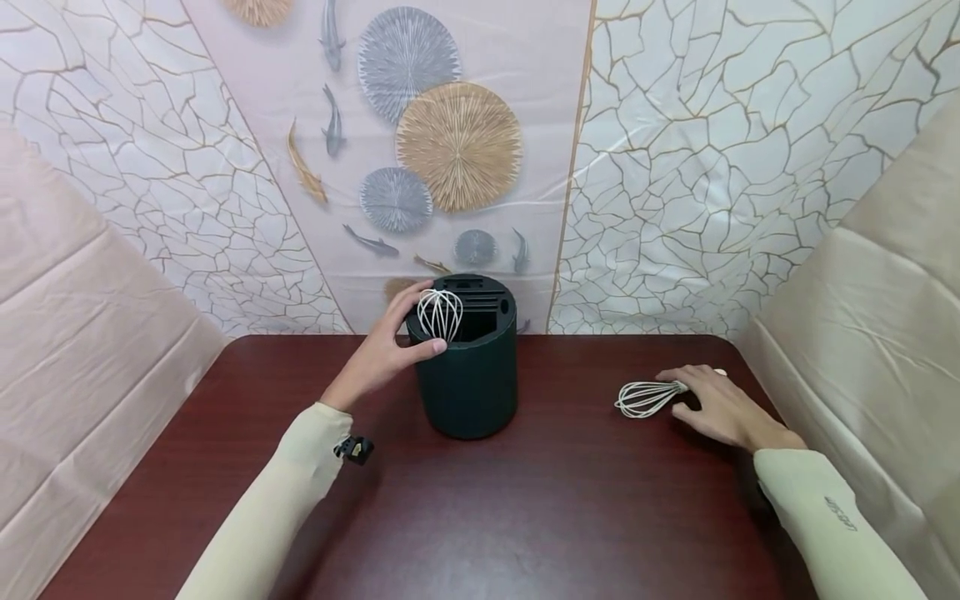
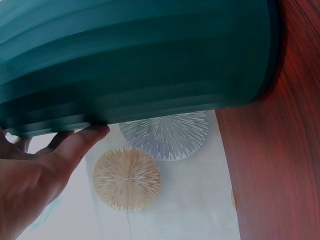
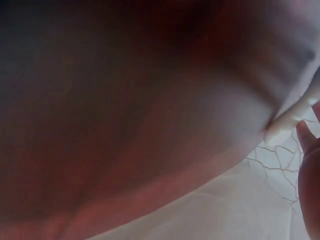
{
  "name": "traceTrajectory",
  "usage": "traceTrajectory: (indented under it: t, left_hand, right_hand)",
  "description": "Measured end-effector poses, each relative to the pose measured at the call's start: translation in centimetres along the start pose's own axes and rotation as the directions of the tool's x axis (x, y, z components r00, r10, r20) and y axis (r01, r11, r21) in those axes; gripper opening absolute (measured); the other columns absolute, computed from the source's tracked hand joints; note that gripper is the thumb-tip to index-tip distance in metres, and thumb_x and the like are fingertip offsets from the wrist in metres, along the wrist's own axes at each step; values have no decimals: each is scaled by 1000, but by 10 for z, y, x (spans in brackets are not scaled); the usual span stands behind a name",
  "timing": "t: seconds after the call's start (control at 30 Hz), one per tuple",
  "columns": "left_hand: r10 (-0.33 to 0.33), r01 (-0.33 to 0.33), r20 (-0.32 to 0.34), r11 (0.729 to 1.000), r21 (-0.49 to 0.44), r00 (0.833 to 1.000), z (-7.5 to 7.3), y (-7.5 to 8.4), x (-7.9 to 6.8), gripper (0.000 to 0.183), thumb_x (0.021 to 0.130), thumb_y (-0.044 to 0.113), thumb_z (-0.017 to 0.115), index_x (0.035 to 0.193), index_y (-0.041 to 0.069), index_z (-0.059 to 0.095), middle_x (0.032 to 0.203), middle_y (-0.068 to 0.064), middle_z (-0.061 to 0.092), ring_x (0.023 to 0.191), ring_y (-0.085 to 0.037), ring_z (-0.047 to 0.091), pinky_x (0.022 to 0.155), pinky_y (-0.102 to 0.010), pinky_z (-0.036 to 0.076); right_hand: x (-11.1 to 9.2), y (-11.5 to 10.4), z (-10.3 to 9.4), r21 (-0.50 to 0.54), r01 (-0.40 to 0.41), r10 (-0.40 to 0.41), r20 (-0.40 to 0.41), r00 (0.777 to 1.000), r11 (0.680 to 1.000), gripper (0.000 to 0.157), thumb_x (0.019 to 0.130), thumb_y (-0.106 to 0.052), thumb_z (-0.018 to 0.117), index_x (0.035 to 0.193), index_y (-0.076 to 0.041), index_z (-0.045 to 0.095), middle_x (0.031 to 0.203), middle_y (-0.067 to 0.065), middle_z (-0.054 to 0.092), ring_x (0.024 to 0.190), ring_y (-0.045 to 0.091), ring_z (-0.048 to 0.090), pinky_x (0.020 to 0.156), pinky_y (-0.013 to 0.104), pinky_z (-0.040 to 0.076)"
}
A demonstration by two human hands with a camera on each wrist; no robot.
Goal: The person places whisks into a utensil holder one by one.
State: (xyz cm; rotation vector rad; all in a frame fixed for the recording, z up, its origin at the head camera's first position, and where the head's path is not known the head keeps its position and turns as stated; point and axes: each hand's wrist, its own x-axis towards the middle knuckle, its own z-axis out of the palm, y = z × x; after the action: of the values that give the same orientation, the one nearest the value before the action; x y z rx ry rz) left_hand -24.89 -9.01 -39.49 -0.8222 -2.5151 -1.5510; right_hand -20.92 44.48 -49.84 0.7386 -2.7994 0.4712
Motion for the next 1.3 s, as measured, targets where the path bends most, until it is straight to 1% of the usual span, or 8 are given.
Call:
traceTrajectory:
  t: [0.1, 0.23, 0.5, 0.8, 0.9, 1.03, 1.2, 1.3]
  left_hand:
    - [-7, 7, 4, 1000, -6, 1000, 0, -1, 0, 73, 91, 46, 81, 154, 26, 50, 168, 18, 27, 149, -21, 37, 111, -61, 45]
    - [-12, 12, 0, 1000, -5, 1000, 1, -2, 0, 77, 91, 51, 80, 156, 27, 48, 168, 19, 27, 150, -21, 37, 112, -62, 44]
    - [-7, 7, 2, 1000, -9, 1000, 3, -5, -2, 75, 91, 52, 80, 155, 26, 50, 168, 19, 28, 150, -20, 36, 111, -62, 45]
    - [-3, 3, -3, 1000, -9, 1000, 2, -3, -1, 73, 91, 50, 81, 153, 27, 51, 167, 20, 28, 149, -19, 36, 111, -62, 45]
    - [-7, 7, -4, 1000, -3, 1000, 2, -3, 1, 72, 91, 51, 80, 152, 29, 51, 166, 23, 28, 149, -18, 36, 111, -62, 44]
    - [-2, 2, -8, 1000, 1, 1000, 2, -3, 3, 71, 90, 51, 81, 152, 29, 51, 166, 22, 28, 149, -18, 36, 111, -62, 45]
    - [4, -4, -13, 1000, 5, 1000, 3, -4, 2, 75, 90, 51, 81, 153, 25, 50, 167, 19, 29, 149, -18, 35, 112, -62, 44]
    - [-1, 1, -14, 1000, -2, 1000, 4, -4, 1, 78, 90, 52, 81, 155, 24, 48, 167, 19, 29, 150, -18, 34, 114, -62, 42]
  right_hand:
    - [-4, 1, 3, -24, 38, -38, -20, 999, 999, 55, 82, -14, 78, 134, -8, 65, 129, 13, 68, 122, 38, 55, 95, 52, 38]
    - [-2, -1, 4, -50, 38, -39, -23, 999, 998, 54, 83, -17, 78, 135, -8, 65, 128, 11, 68, 121, 37, 56, 96, 54, 40]
    - [1, -5, 1, -168, 26, -14, 68, 998, 985, 45, 91, -23, 75, 132, -5, 69, 125, 13, 68, 114, 37, 61, 86, 57, 50]
    - [2, -12, -8, -163, -63, 90, 164, 982, 985, 48, 97, -30, 73, 137, -4, 66, 133, 25, 65, 125, 47, 58, 93, 68, 49]
    - [1, -14, -12, -154, -83, 111, 180, 977, 985, 48, 98, -33, 74, 135, -4, 67, 132, 23, 67, 124, 45, 62, 93, 64, 52]
    - [5, -20, -17, -117, -119, 142, 212, 967, 986, 42, 97, -34, 75, 127, -6, 70, 116, 9, 74, 106, 29, 70, 80, 54, 57]
    - [9, -33, -20, -12, -198, 195, 253, 948, 980, 28, 95, -29, 76, 114, -9, 72, 94, -6, 72, 85, 12, 64, 70, 38, 52]
    - [8, -39, -21, 72, -267, 237, 280, 930, 961, 28, 98, -26, 75, 112, -3, 70, 88, -5, 70, 75, 9, 61, 64, 32, 51]
